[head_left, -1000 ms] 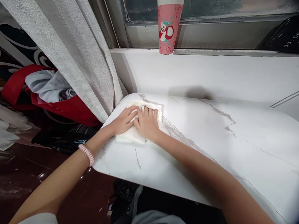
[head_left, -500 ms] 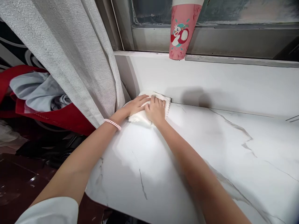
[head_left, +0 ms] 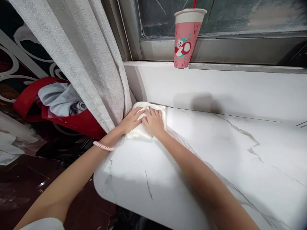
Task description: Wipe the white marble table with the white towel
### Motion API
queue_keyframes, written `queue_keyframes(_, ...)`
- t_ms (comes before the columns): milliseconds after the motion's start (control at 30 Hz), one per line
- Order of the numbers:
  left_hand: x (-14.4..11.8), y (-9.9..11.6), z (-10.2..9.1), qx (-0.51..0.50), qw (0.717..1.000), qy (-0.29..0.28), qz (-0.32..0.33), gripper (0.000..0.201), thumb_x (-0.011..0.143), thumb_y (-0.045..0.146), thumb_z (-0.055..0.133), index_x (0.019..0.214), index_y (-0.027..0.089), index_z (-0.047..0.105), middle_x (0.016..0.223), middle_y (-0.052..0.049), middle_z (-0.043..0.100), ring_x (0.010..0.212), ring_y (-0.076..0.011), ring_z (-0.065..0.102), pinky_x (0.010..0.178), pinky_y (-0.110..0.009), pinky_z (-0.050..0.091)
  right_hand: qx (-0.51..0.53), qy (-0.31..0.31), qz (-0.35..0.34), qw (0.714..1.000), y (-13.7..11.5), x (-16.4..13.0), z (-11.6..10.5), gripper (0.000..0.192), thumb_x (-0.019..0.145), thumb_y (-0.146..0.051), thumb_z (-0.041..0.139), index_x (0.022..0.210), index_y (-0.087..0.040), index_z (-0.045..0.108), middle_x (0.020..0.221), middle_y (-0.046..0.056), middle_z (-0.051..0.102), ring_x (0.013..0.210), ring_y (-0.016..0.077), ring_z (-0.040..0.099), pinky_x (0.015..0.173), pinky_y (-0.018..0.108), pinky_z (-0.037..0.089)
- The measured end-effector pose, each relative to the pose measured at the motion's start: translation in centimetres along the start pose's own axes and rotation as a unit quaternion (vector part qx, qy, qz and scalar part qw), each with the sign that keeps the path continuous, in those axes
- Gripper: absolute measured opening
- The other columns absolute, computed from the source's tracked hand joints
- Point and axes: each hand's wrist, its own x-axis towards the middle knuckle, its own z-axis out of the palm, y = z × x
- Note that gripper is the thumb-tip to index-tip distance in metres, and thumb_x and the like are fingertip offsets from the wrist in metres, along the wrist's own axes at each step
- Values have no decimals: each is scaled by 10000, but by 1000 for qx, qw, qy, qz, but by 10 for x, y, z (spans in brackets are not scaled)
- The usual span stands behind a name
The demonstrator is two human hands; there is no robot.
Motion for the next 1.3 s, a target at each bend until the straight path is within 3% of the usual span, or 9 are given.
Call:
queue_keyframes(167,-96,25,1,24,999,32,-33,569,1002,494,261,1482,223,403,1593,-129,361,1498,-287,277,1226,-540,237,30,-22,-63,997,-39,-64,-6,487,1001,-292,398,1427,-75,493,1477,166,504,1331,299,434,1197,500,221)
queue_keyframes(333,-192,64,16,57,994,77,-61,514,1024,425,286,1527,321,295,1606,-86,341,1492,-297,294,1203,-573,268,36,-42,-155,986,-64,-138,-21,566,1004,-344,382,1463,-18,437,1496,215,464,1339,339,420,1196,550,234)
queue_keyframes(500,-228,88,25,84,990,95,-53,543,1020,396,306,1555,348,219,1619,-70,313,1503,-306,267,1204,-570,265,39,-47,-197,979,-66,-172,-34,583,1005,-356,364,1471,-10,426,1503,217,456,1336,345,422,1188,550,264)
queue_keyframes(567,-217,85,24,81,993,73,-49,532,1016,415,303,1538,323,267,1606,-80,337,1498,-310,279,1198,-568,281,41,-46,-190,980,-60,-166,-33,583,1000,-351,380,1464,-2,430,1504,224,456,1335,343,422,1181,553,273)
queue_keyframes(667,-175,68,18,58,996,44,-50,526,1005,470,288,1485,271,372,1594,-103,360,1498,-311,277,1201,-565,278,42,-43,-159,985,-46,-136,-27,557,986,-340,434,1438,-15,460,1474,225,489,1315,327,445,1173,557,275)
queue_keyframes(900,-8,27,12,12,1000,-16,4,594,959,505,313,1451,192,424,1604,-116,348,1502,-266,260,1243,-477,205,-16,-16,-23,999,13,-36,-19,489,1017,-269,389,1436,-31,470,1481,198,496,1324,313,456,1177,505,249)
queue_keyframes(1100,102,60,40,35,999,-8,39,547,981,452,325,1473,225,402,1569,-101,397,1476,-246,300,1228,-451,227,-54,37,74,995,84,0,-36,463,1001,-195,346,1414,-56,503,1445,190,537,1307,298,480,1165,477,248)
queue_keyframes(1200,124,85,55,37,999,-1,39,519,994,452,308,1468,266,409,1546,-87,422,1456,-254,332,1211,-479,253,-46,47,88,994,112,-2,-49,470,984,-160,328,1409,-84,514,1436,156,560,1305,278,486,1157,451,263)
queue_keyframes(1300,124,98,60,35,998,-1,43,531,1000,457,291,1477,249,398,1557,-102,408,1465,-267,317,1211,-500,245,-47,36,93,994,121,-10,-59,479,983,-169,337,1428,-89,499,1458,137,543,1314,262,475,1167,430,255)
